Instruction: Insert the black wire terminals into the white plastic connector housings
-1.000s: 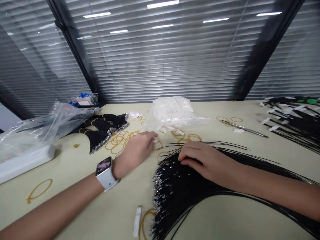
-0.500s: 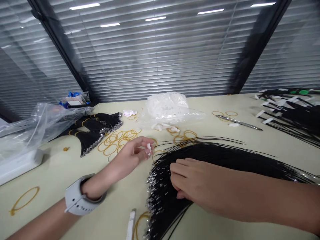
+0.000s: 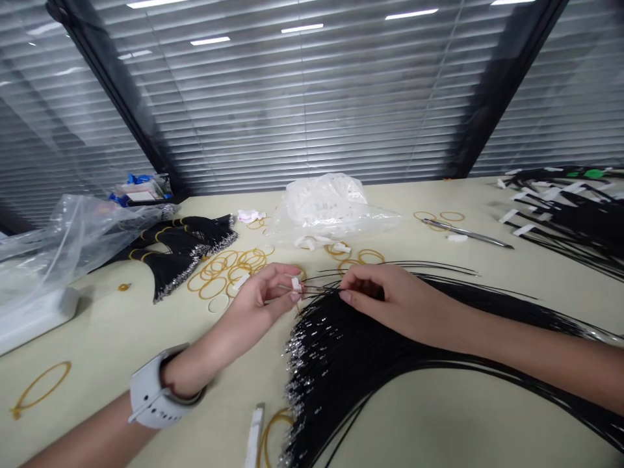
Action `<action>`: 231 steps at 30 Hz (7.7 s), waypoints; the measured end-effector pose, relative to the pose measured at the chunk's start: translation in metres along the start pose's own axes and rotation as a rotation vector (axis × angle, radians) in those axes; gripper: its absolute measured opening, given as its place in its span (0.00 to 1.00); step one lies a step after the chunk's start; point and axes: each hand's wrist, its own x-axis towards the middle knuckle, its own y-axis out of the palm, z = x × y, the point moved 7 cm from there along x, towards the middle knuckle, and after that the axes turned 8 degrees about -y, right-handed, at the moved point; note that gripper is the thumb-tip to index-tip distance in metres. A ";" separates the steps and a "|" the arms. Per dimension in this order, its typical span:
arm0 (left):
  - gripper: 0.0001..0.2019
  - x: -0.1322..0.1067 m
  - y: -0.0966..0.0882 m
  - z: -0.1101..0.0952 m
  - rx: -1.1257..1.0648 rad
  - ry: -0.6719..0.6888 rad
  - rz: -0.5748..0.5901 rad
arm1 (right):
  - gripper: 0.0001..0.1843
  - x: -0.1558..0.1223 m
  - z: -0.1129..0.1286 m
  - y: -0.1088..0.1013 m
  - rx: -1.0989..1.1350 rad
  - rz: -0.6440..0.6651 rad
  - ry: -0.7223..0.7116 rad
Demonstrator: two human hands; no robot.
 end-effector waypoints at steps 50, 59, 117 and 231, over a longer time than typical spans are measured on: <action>0.04 0.000 0.003 0.008 -0.071 -0.038 0.085 | 0.05 -0.013 0.012 -0.007 -0.160 -0.328 -0.181; 0.05 0.002 0.003 0.007 -0.103 -0.082 0.089 | 0.06 -0.014 0.012 -0.005 -0.138 -0.315 -0.196; 0.09 -0.004 0.010 0.015 0.039 -0.178 0.122 | 0.06 -0.009 0.014 0.008 -0.021 -0.099 -0.254; 0.08 -0.007 0.016 0.013 0.054 -0.153 0.083 | 0.06 -0.018 0.020 0.008 -0.225 -0.318 -0.422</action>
